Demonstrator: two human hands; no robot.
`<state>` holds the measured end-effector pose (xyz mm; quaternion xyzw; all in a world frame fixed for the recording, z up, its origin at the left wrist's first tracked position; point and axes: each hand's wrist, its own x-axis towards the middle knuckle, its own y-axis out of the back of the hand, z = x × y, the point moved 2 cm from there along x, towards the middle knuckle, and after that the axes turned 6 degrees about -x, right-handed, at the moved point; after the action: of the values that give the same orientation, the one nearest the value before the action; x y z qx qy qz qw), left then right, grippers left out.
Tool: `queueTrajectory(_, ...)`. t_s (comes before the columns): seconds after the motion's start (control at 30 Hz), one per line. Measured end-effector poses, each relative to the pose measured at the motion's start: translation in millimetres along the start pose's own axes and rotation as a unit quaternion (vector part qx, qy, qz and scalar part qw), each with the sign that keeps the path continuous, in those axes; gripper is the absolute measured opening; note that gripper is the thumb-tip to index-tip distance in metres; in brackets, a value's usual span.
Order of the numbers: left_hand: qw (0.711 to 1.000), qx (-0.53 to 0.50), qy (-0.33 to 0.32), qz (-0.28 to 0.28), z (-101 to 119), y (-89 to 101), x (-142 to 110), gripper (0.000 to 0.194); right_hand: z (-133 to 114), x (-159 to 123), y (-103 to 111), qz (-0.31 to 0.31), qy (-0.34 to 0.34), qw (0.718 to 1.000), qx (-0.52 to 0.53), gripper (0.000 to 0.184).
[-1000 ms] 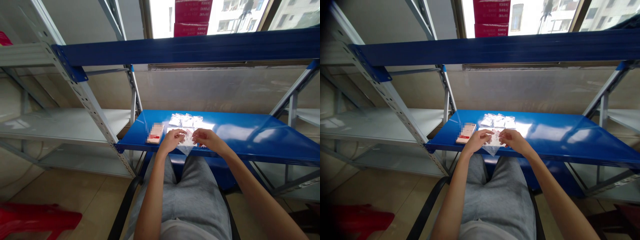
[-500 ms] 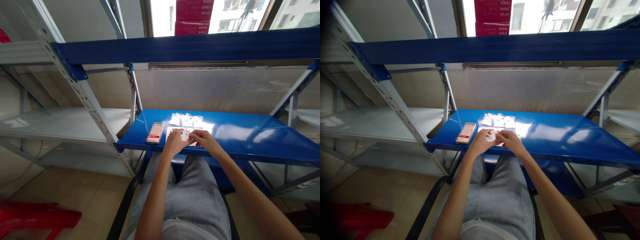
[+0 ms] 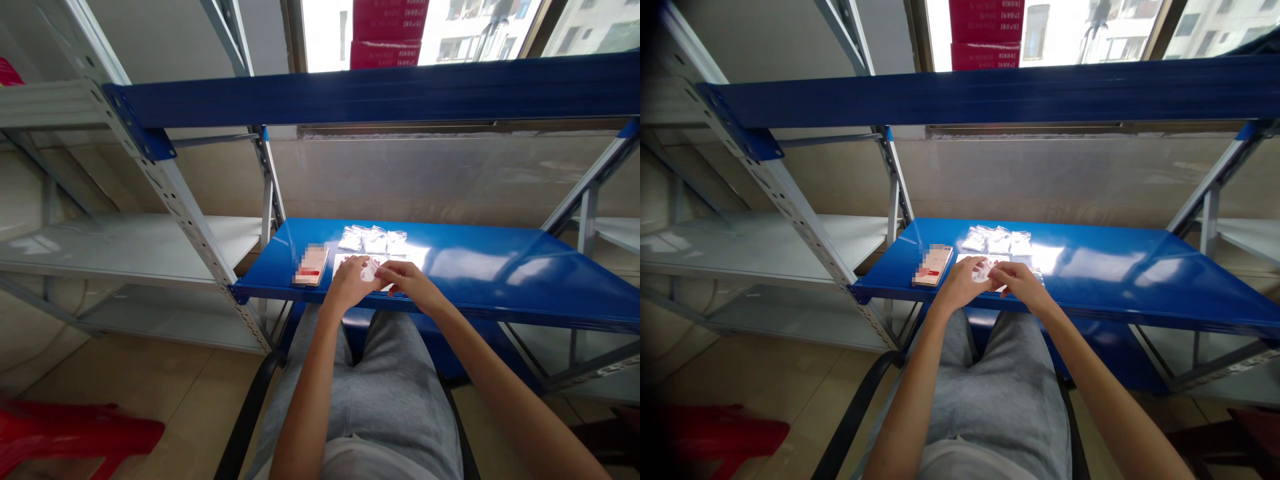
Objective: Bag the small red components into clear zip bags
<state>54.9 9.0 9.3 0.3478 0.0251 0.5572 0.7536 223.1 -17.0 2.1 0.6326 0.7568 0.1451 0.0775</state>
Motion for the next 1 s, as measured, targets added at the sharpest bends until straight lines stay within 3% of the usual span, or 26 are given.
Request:
queueTrajectory(0.23,0.999,0.033,0.002,-0.002,4,5.3,-1,0.027,0,-1,-2,-0.028,-0.005,0.999,0.037,0.040)
queueTrajectory(0.47,0.999,0.028,-0.012,0.016,-8,9.4,0,0.038,9,4,4,0.008,-0.011,0.999,0.042,0.044)
queueTrajectory(0.57,0.998,0.048,0.001,0.029,-18,17.5,0,0.041,27,16,18,0.078,0.005,0.995,-0.064,0.033)
queueTrajectory(0.7,0.998,0.056,0.026,0.033,-28,28.1,-1,0.045,49,32,29,0.164,0.018,0.942,-0.291,0.013)
queueTrajectory(0.8,0.997,0.062,0.035,0.033,-31,31.9,-2,0.045,57,37,26,0.169,0.023,0.914,-0.368,0.011)
queueTrajectory(1.0,0.997,0.062,0.026,0.028,-34,29.5,-2,0.047,59,38,15,0.139,0.027,0.892,-0.429,0.012)
